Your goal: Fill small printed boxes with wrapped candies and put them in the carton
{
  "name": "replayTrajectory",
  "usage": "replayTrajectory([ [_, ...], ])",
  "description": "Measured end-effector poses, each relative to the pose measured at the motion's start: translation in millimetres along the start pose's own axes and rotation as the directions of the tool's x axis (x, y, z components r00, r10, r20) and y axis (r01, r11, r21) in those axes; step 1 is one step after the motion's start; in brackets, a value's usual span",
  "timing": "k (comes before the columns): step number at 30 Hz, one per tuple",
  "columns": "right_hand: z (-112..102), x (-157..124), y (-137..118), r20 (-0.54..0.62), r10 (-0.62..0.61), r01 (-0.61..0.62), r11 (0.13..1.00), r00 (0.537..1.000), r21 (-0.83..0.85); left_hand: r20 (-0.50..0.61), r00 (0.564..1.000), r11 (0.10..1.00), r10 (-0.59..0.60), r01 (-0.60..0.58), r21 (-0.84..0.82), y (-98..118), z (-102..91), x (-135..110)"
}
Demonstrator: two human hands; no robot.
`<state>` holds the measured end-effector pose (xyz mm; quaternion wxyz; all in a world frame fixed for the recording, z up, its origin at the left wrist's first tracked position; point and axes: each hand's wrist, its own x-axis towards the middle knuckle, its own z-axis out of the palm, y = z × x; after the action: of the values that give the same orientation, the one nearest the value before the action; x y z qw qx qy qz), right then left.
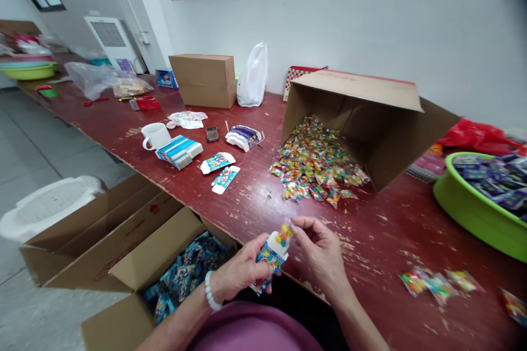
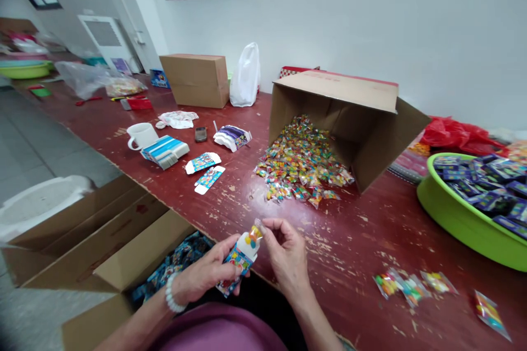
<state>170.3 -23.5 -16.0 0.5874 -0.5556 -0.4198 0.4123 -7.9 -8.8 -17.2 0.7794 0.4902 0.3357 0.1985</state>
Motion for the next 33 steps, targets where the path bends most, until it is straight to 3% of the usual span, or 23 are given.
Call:
replayTrajectory([
  [4, 1.6, -8.9, 4.2, 0.141, -0.136, 0.168, 0.954, 0.981, -0.248, -0.081, 0.995, 0.996, 0.059, -0.064, -0.063, 0.5, 5.0, 2.4],
  [8, -2.6, -11.4, 2.9, 0.080, -0.261, 0.273, 0.925, 0.962, -0.264, -0.180, 0.984, 0.957, 0.005, -0.057, -0.283, -1.6, 4.2, 7.4],
  [10, -4.0, -11.9, 3.2, 0.052, -0.250, 0.255, 0.940, 0.967, -0.226, -0.216, 0.974, 0.923, -0.061, -0.028, -0.385, -2.3, 3.0, 10.5],
  [13, -0.3, -16.6, 5.4, 0.126, -0.188, 0.210, 0.958, 0.974, -0.194, -0.260, 0.963, 0.885, -0.076, -0.055, -0.463, -1.9, 3.6, 13.9],
  [17, 10.2, -24.4, 5.1, 0.207, -0.183, 0.222, 0.957, 0.961, -0.187, -0.323, 0.946, 0.877, -0.026, -0.133, -0.461, -0.5, 8.3, 13.3],
  [20, 13.7, -24.0, 3.2, 0.236, -0.171, 0.213, 0.963, 0.957, -0.166, -0.342, 0.936, 0.896, 0.083, -0.220, -0.386, -0.2, 9.9, 10.6],
  [24, 14.9, -18.2, 5.9, 0.275, -0.003, -0.008, 0.999, 0.961, 0.040, -0.333, 0.926, 0.910, 0.178, -0.284, -0.301, -0.4, 8.9, 7.3],
  [28, 17.6, -15.2, 6.7, 0.272, 0.159, -0.215, 0.958, 0.949, 0.191, -0.309, 0.927, 0.915, 0.213, -0.300, -0.269, 2.2, 9.1, 3.2],
  [30, 18.4, -15.1, 4.0, 0.328, 0.160, -0.218, 0.965, 0.931, 0.147, -0.313, 0.929, 0.927, 0.195, -0.279, -0.252, 4.8, 9.6, 0.7],
  [33, 18.1, -15.2, -0.3, 0.347, 0.091, -0.120, 0.991, 0.934, 0.064, -0.312, 0.936, 0.930, 0.160, -0.249, -0.270, 7.6, 9.1, -2.3],
])
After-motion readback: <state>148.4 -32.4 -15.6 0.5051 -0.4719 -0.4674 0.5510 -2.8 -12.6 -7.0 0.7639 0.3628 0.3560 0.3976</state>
